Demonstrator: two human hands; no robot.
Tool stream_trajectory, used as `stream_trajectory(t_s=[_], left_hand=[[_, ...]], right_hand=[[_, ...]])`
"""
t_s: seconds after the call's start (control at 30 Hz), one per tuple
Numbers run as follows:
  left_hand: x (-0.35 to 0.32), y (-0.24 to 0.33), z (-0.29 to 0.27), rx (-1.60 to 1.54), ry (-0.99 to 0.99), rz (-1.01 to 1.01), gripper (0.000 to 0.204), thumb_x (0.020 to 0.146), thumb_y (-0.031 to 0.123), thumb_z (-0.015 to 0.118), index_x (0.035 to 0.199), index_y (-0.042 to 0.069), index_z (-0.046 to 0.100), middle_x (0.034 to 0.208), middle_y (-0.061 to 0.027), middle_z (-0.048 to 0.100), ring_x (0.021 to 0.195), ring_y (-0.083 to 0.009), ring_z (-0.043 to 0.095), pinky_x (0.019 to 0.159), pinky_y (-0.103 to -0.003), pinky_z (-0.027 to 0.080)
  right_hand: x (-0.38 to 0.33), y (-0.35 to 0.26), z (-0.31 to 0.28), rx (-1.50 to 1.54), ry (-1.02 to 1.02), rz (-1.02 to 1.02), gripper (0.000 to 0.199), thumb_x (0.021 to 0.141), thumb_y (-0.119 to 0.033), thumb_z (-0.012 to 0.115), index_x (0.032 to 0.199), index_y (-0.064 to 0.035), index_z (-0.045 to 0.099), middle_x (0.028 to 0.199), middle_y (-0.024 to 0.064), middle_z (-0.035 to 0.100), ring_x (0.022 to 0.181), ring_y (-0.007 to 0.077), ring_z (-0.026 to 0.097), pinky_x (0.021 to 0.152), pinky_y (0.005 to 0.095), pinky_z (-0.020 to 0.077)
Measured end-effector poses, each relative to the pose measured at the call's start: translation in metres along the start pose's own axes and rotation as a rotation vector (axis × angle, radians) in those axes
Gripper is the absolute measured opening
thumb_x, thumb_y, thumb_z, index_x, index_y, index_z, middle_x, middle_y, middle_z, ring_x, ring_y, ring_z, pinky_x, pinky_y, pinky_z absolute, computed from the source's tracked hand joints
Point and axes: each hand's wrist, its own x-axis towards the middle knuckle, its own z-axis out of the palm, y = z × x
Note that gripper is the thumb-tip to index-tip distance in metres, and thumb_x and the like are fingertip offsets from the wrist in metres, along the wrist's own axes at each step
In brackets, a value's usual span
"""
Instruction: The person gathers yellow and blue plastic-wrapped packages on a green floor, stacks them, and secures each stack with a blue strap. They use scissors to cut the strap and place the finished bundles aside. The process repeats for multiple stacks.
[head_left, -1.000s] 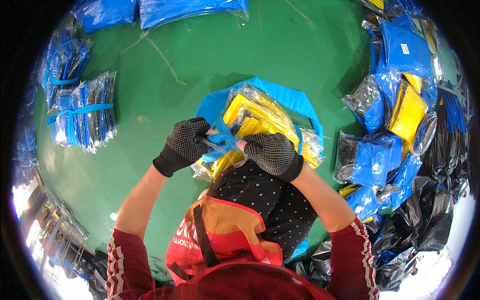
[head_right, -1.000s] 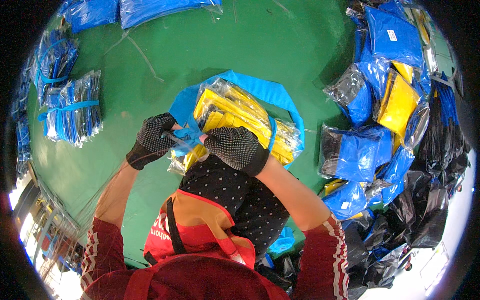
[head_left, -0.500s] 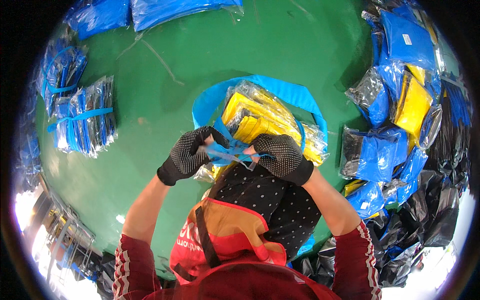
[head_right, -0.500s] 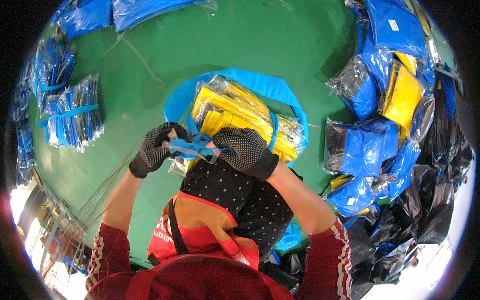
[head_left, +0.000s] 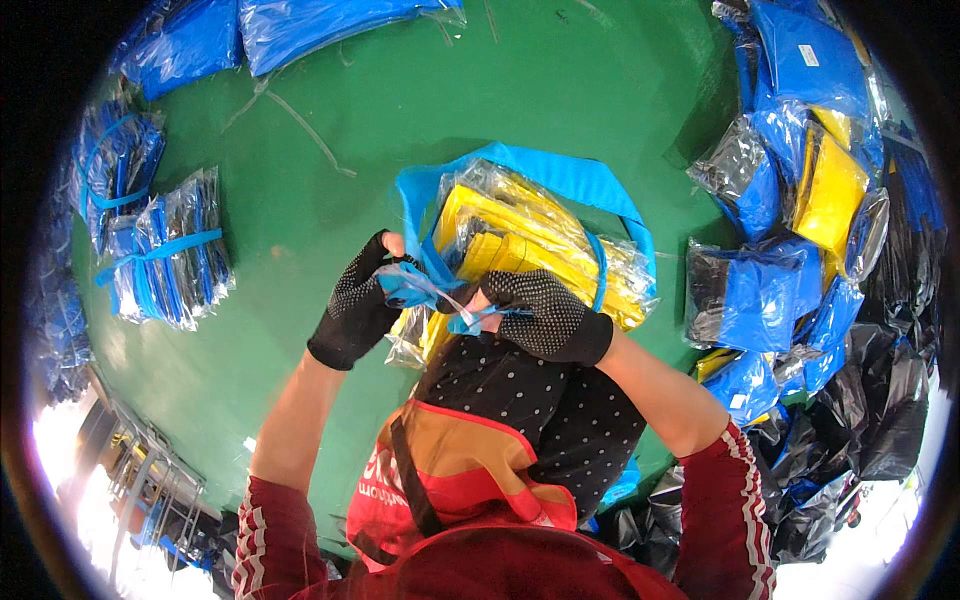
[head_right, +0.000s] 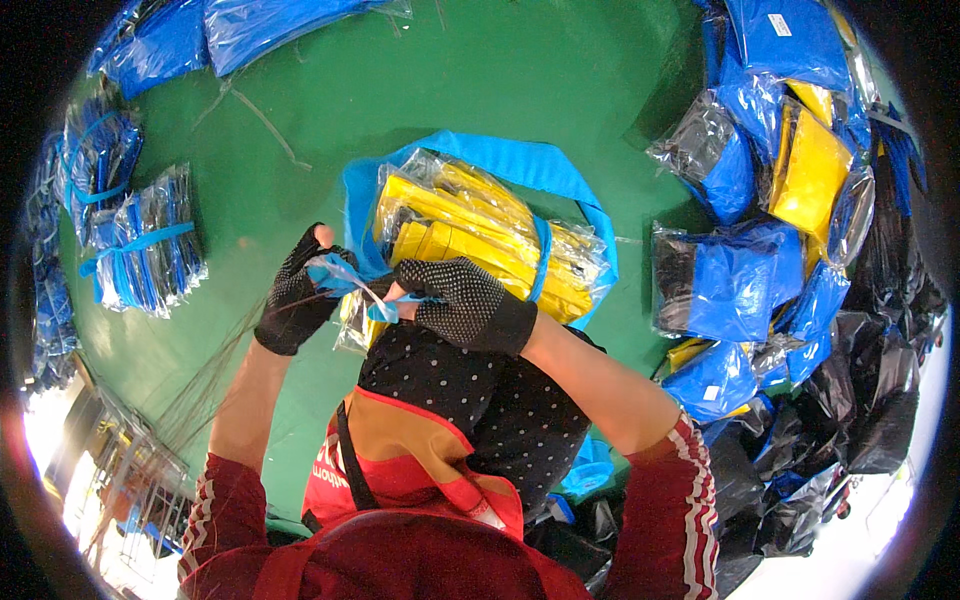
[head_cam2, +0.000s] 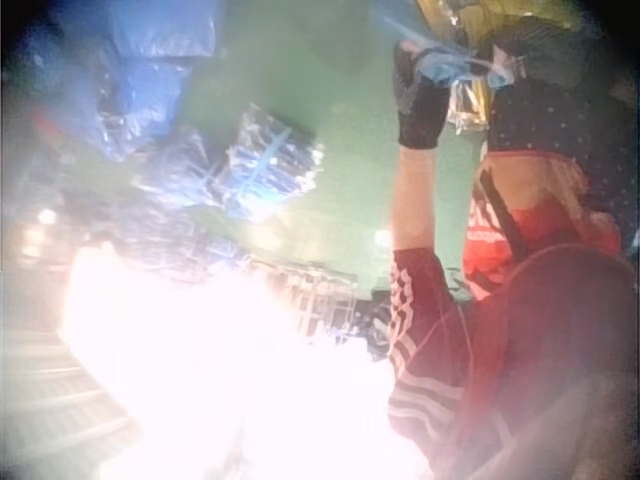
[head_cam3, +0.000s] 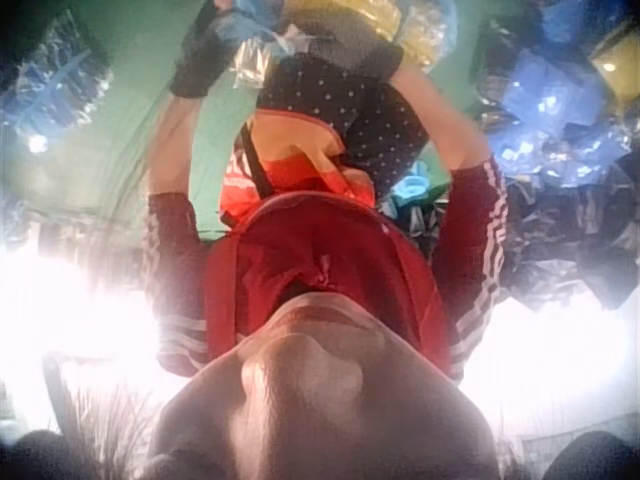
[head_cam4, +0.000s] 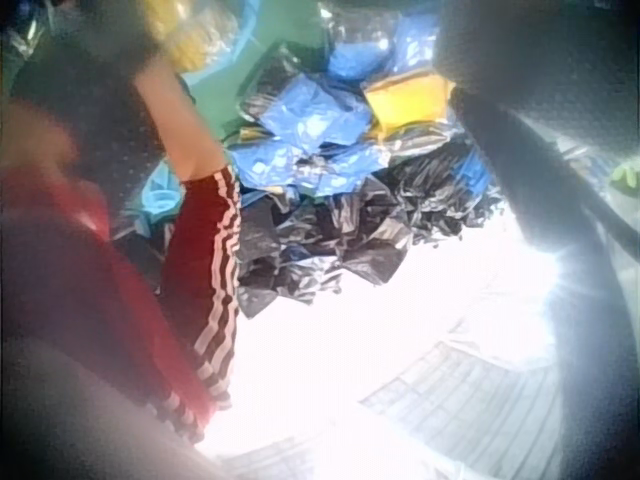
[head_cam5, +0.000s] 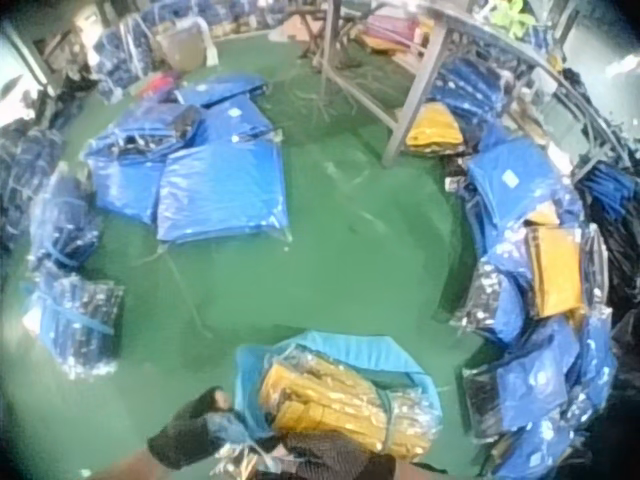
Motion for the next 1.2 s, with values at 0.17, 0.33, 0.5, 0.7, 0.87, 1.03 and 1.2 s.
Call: stream_trajectory(t_s=[0.17, 0.33, 0.5, 0.7, 0.87, 1.03, 1.2], left_hand=[[0.028, -0.027, -0.009, 0.862, 0.421, 0.229, 0.027, 0.082, 0.019, 0.061, 0.106, 0.006, 0.054, 0.075, -0.0126, 0.059, 0.070, -0.0268, 0.061, 0.061, -0.036, 0.048], [0.063, -0.039, -0.038, 1.687, 0.293, 0.407, 0.016, 0.079, 0.020, 0.055, 0.089, 0.008, 0.060, 0.060, -0.0179, 0.057, 0.058, -0.0371, 0.057, 0.054, -0.047, 0.044], [0.072, -0.045, -0.049, 1.720, 0.266, 0.301, 0.018, 0.081, 0.024, 0.052, 0.084, 0.008, 0.059, 0.061, -0.0207, 0.056, 0.062, -0.0418, 0.055, 0.056, -0.047, 0.045], [0.031, -0.009, -0.005, 0.388, 0.452, 0.156, 0.021, 0.084, 0.021, 0.061, 0.101, 0.008, 0.056, 0.077, -0.0012, 0.056, 0.062, -0.0135, 0.054, 0.053, -0.027, 0.045], [0.021, 0.014, 0.020, 0.239, 0.587, 0.019, 0.033, 0.087, 0.030, 0.061, 0.110, 0.007, 0.054, 0.082, 0.0000, 0.055, 0.065, -0.0105, 0.051, 0.058, -0.025, 0.044], [0.080, -0.024, 0.007, 0.558, 0.776, 0.211, 0.030, 0.093, 0.033, 0.050, 0.085, 0.004, 0.058, 0.067, 0.0006, 0.051, 0.061, -0.0098, 0.046, 0.054, -0.029, 0.041], [0.097, -0.054, -0.024, 1.264, 0.769, 0.267, 0.039, 0.093, 0.034, 0.040, 0.088, 0.000, 0.057, 0.079, -0.0235, 0.060, 0.074, -0.0396, 0.056, 0.066, -0.043, 0.043]], right_hand=[[0.012, -0.005, 0.015, -0.202, 0.071, -0.078, 0.010, 0.084, -0.014, 0.053, 0.084, -0.0045, 0.053, 0.074, 0.0132, 0.058, 0.072, 0.0329, 0.060, 0.063, 0.0396, 0.0471], [0.009, -0.006, 0.024, -0.306, 0.080, -0.203, 0.005, 0.079, -0.012, 0.053, 0.080, -0.0077, 0.049, 0.068, 0.0123, 0.055, 0.064, 0.0343, 0.057, 0.055, 0.0408, 0.0439], [0.000, -0.001, 0.014, -0.253, 0.054, 0.017, 0.017, 0.088, -0.018, 0.054, 0.091, -0.0020, 0.059, 0.079, 0.0180, 0.061, 0.072, 0.0355, 0.060, 0.063, 0.0420, 0.0469], [0.009, -0.003, 0.007, -0.015, 0.142, 0.126, 0.025, 0.092, -0.028, 0.047, 0.089, -0.0042, 0.056, 0.077, 0.0175, 0.058, 0.076, 0.0346, 0.058, 0.068, 0.0407, 0.0449], [0.015, -0.008, 0.015, 0.025, 0.195, 0.207, 0.032, 0.092, -0.031, 0.047, 0.100, -0.0026, 0.059, 0.088, 0.0195, 0.062, 0.084, 0.0356, 0.060, 0.074, 0.0408, 0.0462], [0.005, -0.010, 0.023, -0.111, 0.164, 0.210, 0.031, 0.093, -0.030, 0.045, 0.097, -0.0018, 0.058, 0.086, 0.0221, 0.060, 0.081, 0.0390, 0.059, 0.070, 0.0436, 0.0463], [-0.004, -0.011, 0.023, -0.282, 0.182, 0.119, 0.026, 0.092, -0.027, 0.047, 0.093, -0.0027, 0.058, 0.081, 0.0211, 0.060, 0.074, 0.0406, 0.058, 0.064, 0.0469, 0.0456]])
